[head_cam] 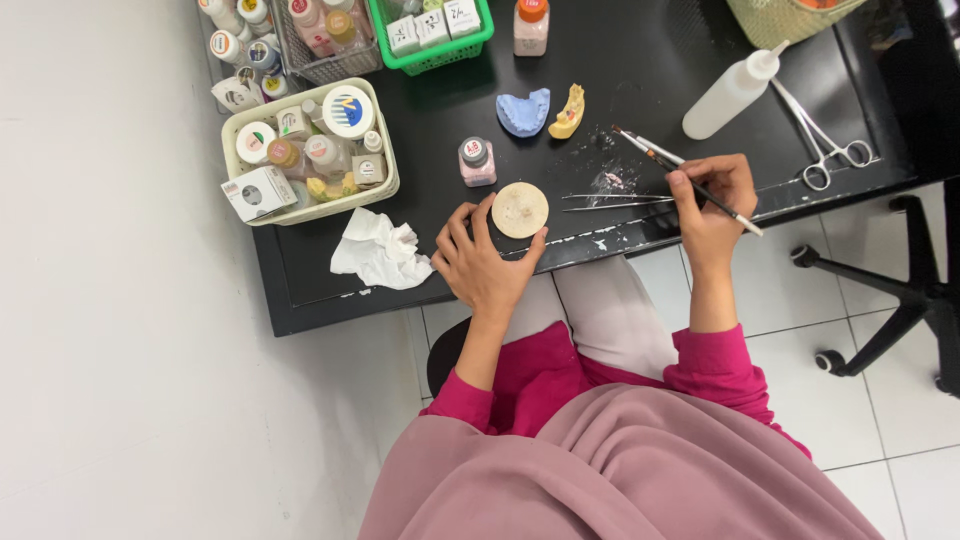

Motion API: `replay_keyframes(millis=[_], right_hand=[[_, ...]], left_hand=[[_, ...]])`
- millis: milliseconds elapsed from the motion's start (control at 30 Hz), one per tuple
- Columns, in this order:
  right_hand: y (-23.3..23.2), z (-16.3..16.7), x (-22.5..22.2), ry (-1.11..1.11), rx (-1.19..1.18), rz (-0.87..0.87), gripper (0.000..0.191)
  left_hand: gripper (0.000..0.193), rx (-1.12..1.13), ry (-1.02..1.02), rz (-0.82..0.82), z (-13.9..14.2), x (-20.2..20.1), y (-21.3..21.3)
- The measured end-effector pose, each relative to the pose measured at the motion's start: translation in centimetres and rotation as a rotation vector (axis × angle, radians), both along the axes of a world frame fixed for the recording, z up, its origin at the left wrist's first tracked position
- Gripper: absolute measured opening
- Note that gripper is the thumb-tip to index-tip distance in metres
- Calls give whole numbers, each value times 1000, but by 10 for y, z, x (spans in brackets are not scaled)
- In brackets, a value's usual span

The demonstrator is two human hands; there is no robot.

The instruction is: The person sits at a black lab bench and uses a fine brush to apply pink ceramic powder onto a small dental prosthetic held on a stick, wiping excess on the bench. They then hold a round plaster model and use tweezers to position small prosthetic parts on it, and finally open a bottle of pink powder and scoop material with a spatula-like tool.

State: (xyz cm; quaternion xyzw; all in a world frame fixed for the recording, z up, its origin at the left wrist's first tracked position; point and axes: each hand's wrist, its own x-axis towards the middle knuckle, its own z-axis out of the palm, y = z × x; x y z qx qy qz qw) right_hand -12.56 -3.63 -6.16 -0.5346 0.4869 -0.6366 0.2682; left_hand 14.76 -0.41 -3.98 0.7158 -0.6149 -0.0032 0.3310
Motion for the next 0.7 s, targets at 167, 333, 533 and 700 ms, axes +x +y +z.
replay_keyframes(millis=[167,333,533,700], right_hand=[[0,-6,-2,2,-13,-23,25],[2,-7,-2,86,-46,-52,25],[5,0,-1,-55,-51,40,20],[6,6,-7,-75,4,18,26]], left_hand=[[74,-11,-11,-2,-2,2,-1],[75,-9,-2,-13,-5,3,-1],[77,-7,-1,-9,-4,3,1],[80,-3,1,7,-4,-2,-1]])
